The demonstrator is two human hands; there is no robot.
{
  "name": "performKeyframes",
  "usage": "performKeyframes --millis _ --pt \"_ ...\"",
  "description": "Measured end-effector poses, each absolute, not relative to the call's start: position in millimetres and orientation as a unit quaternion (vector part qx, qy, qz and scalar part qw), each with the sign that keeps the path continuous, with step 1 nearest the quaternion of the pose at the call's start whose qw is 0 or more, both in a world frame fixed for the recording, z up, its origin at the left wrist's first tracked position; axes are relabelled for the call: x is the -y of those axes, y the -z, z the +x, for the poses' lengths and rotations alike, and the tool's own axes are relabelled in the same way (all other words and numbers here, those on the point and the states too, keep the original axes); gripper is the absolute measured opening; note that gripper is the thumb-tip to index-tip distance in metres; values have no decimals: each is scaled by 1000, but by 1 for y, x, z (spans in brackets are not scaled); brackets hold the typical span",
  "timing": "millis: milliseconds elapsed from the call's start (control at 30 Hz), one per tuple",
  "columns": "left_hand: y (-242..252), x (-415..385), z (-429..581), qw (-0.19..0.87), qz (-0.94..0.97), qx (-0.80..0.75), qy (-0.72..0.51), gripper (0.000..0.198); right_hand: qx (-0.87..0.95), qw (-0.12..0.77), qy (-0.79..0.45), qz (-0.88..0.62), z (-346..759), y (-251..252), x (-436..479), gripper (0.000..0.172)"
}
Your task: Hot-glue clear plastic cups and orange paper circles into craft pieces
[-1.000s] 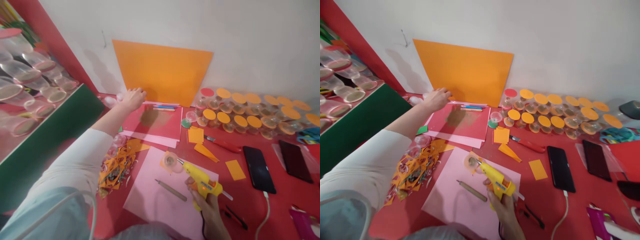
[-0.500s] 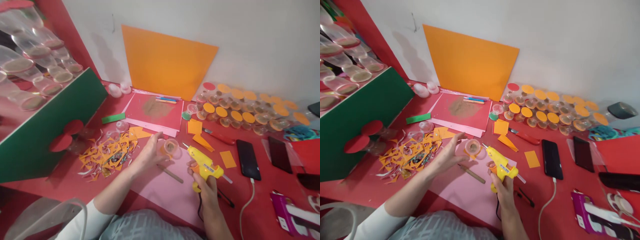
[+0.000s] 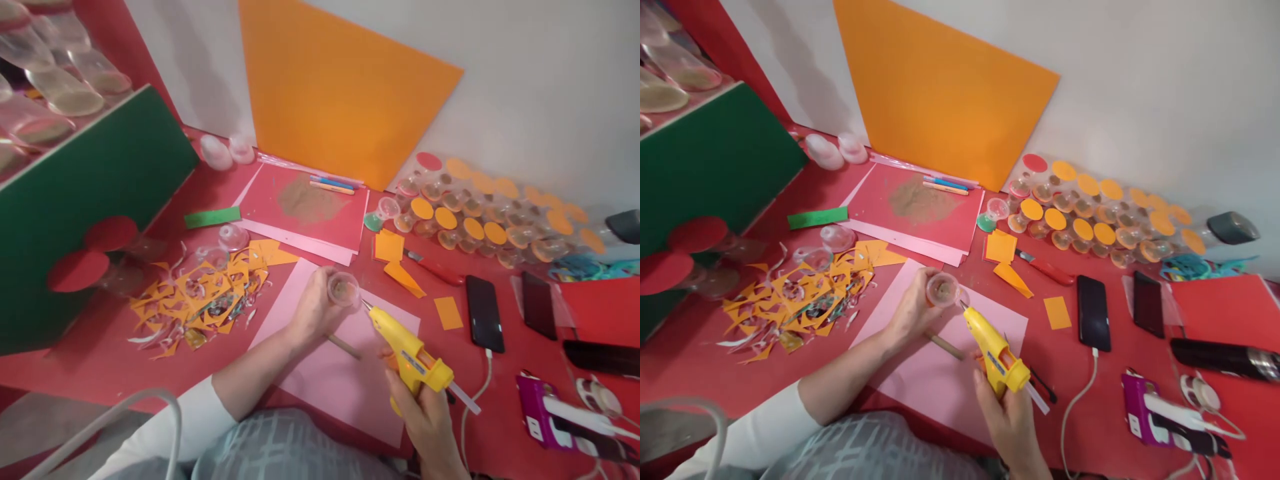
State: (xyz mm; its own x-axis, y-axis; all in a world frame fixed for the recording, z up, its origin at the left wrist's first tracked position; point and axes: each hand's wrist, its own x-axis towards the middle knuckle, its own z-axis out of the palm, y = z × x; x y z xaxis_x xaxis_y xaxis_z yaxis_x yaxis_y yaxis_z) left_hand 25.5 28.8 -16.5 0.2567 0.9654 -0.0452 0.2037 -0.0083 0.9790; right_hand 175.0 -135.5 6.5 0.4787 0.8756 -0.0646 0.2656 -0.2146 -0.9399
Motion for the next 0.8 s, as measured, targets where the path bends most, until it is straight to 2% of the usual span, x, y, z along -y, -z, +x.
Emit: performKeyframes --millis 333,800 --pt "13 -27 21 463 651 -490 -348 29 410 420 -284 -758 161 -37 132 36" --pt "18 -27 20 450 663 -494 -339 27 419 394 -268 -772 172 -29 140 38"
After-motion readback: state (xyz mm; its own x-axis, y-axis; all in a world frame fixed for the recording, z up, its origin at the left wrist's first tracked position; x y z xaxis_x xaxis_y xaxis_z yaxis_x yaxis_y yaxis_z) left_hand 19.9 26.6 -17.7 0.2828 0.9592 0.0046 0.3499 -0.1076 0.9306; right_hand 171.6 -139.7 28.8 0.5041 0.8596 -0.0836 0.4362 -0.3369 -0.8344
